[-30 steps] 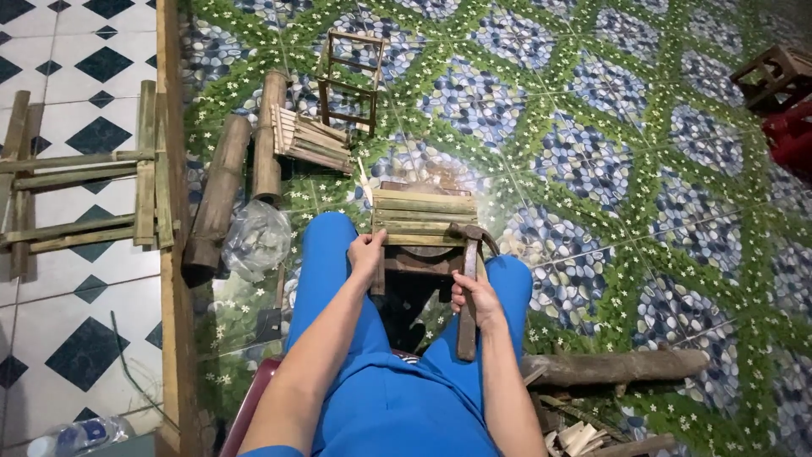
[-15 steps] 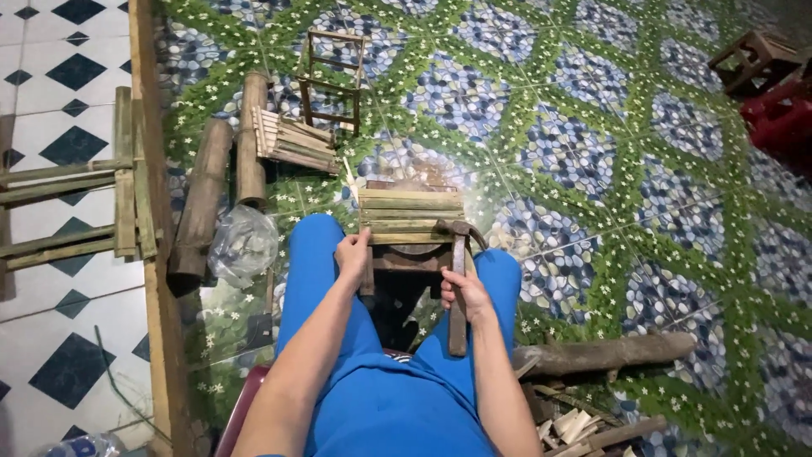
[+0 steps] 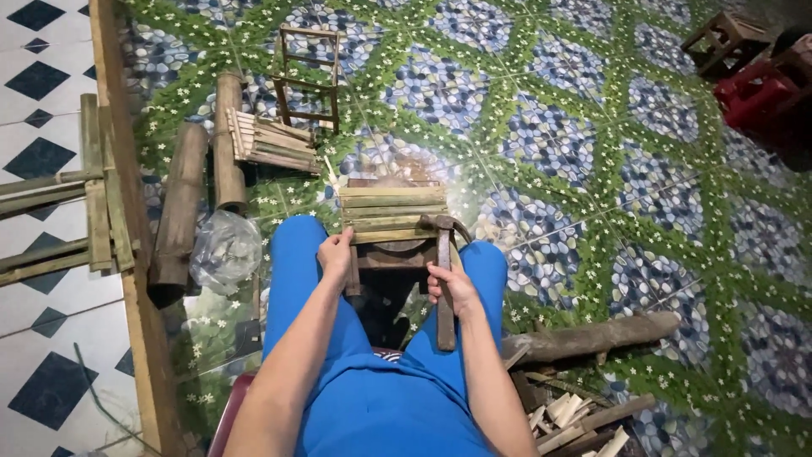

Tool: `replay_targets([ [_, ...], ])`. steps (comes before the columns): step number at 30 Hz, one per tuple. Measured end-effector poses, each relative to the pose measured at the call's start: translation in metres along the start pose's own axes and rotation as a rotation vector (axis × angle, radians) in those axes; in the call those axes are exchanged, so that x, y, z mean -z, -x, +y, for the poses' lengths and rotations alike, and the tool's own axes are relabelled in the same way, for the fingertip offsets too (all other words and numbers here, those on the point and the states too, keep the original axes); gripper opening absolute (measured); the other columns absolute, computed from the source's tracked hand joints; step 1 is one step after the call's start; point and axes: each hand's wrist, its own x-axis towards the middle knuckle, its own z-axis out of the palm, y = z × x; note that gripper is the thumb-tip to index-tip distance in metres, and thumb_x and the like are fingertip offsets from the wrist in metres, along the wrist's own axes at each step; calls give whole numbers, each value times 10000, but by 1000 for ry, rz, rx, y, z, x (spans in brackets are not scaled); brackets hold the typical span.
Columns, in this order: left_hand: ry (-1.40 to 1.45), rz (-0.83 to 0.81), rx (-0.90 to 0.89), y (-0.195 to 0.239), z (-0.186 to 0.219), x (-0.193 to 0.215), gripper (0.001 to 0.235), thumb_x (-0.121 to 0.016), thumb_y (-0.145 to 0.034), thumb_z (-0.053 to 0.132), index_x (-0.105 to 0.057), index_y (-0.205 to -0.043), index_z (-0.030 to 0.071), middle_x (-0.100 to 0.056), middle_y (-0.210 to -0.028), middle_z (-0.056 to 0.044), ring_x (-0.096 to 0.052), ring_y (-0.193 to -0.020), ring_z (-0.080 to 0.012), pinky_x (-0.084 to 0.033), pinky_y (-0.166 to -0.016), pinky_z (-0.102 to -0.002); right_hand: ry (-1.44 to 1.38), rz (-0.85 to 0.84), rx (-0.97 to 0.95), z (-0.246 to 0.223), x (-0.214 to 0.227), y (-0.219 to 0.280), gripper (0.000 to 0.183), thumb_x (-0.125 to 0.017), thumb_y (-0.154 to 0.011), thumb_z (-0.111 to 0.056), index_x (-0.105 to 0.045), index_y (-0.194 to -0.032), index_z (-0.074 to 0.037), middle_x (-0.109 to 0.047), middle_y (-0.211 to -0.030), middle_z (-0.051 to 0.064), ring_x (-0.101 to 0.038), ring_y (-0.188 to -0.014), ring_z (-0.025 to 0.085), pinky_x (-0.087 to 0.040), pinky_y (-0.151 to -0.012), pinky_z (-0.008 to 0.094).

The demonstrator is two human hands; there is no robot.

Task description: The person assembles a small bamboo stool by hammering nails into the slatted seat to secure it to the frame. They repeatedly tap the nails with a hammer while holding the stool between their legs.

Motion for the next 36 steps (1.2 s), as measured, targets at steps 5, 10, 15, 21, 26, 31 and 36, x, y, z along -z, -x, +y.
replay_targets([
  [5, 53, -18, 5, -23, -26, -15, 378, -700, -940, 533, -742, -854, 167, -718, -902, -35, -660, -953, -238, -504, -835, -391, 5, -3, -12, 0, 2, 2, 199, -721, -942, -126, -554, -1050, -144, -458, -673, 8, -460, -470, 133, -429, -402, 378],
  [10, 86, -31, 35, -10, -13, -11, 367, -650, -997, 448, -719, -858, 115, -734, -1063, -115, -669, -1045, -286, -500, -893, -433, 38, 78, -12, -3, -10, 12, 237, -730, -934, -112, -581, -1119, -123, -474, -665, 31, -483, -462, 160, -432, -399, 386],
  [15, 0, 0, 78, 8, 16, 0, 425, -597, -992, 509, -752, -1103, 129, -726, -1208, -147, -618, -1252, -366, -490, -1048, -467, 215, 144, 114, -11, -40, 20, 246, -672, -911, 23, -550, -1114, -43, -561, -645, 131, -581, -445, 243, -501, -363, 412],
  [21, 91, -166, 127, 40, 51, 32, 451, -511, -1029, 469, -755, -1214, 138, -724, -1259, -82, -602, -1288, -316, -462, -1088, -447, 665, 162, 225, -14, -102, 45, 143, -744, -872, 11, -638, -936, -60, -635, -557, 164, -601, -349, 241, -480, -260, 363],
  [26, 130, -95, 4, 20, 17, 11, 400, -562, -1013, 417, -771, -1185, 123, -739, -1231, -117, -640, -1223, -371, -500, -1022, -492, 1043, 154, 237, -22, -138, 44, 436, -733, -939, -135, -597, -1344, -48, -743, -969, 258, -756, -825, 338, -581, -606, 482],
  [31, 166, -39, 73, 18, 15, 2, 352, -601, -1009, 430, -801, -1151, 178, -769, -1181, -58, -670, -1184, -347, -525, -982, -467, 1257, 88, 226, -11, -142, 34, 494, -696, -958, -167, -527, -1400, -28, -727, -1048, 319, -736, -953, 450, -597, -668, 571],
  [36, 232, -7, 95, 25, 23, 2, 288, -648, -1007, 368, -808, -1141, 169, -769, -1190, -80, -663, -1205, -349, -531, -981, -454, 1247, 87, 242, -19, -160, 49, 453, -632, -1017, -127, -494, -1425, 13, -733, -924, 311, -757, -793, 397, -523, -548, 542],
])
